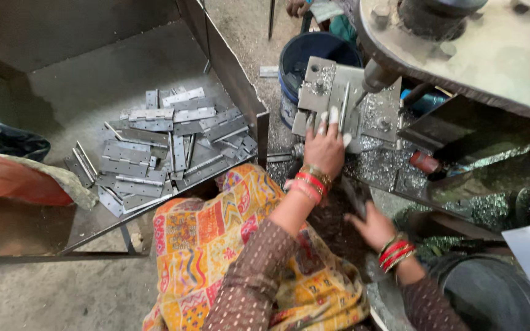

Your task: The person sits on the floor and repeatedly places metal hinge pieces into a drill press jig, activates the machine to drill holes, then removes the pieces and places them into a metal bin. The process is repeated for multiple hinge units.

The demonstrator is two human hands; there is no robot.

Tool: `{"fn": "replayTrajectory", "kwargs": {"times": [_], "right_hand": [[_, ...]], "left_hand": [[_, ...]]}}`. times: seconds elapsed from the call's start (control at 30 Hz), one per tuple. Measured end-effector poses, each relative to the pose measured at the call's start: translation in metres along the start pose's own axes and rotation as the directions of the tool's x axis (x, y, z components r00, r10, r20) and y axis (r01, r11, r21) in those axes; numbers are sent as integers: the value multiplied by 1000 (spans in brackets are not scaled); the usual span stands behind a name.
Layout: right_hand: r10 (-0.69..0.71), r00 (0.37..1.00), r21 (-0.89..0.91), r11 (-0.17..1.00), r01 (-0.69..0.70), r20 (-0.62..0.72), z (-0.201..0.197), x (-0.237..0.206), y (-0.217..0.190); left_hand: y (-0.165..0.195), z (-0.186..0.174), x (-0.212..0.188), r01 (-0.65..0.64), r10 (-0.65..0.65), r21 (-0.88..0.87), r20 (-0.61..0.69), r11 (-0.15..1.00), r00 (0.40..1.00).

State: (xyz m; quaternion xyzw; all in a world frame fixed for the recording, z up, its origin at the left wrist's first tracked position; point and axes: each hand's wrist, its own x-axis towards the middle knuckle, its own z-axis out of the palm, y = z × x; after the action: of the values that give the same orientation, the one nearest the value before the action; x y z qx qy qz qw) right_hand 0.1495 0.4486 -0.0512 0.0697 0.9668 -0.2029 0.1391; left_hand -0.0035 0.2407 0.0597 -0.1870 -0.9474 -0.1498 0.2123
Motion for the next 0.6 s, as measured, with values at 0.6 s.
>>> {"fn": "replayTrajectory", "kwargs": {"times": [0.6], "right_hand": [[19, 1000, -68, 998, -17, 18, -2, 1, -5]], "left_hand": [[0, 21, 12, 9, -9, -13, -23, 1000, 1000]]}}
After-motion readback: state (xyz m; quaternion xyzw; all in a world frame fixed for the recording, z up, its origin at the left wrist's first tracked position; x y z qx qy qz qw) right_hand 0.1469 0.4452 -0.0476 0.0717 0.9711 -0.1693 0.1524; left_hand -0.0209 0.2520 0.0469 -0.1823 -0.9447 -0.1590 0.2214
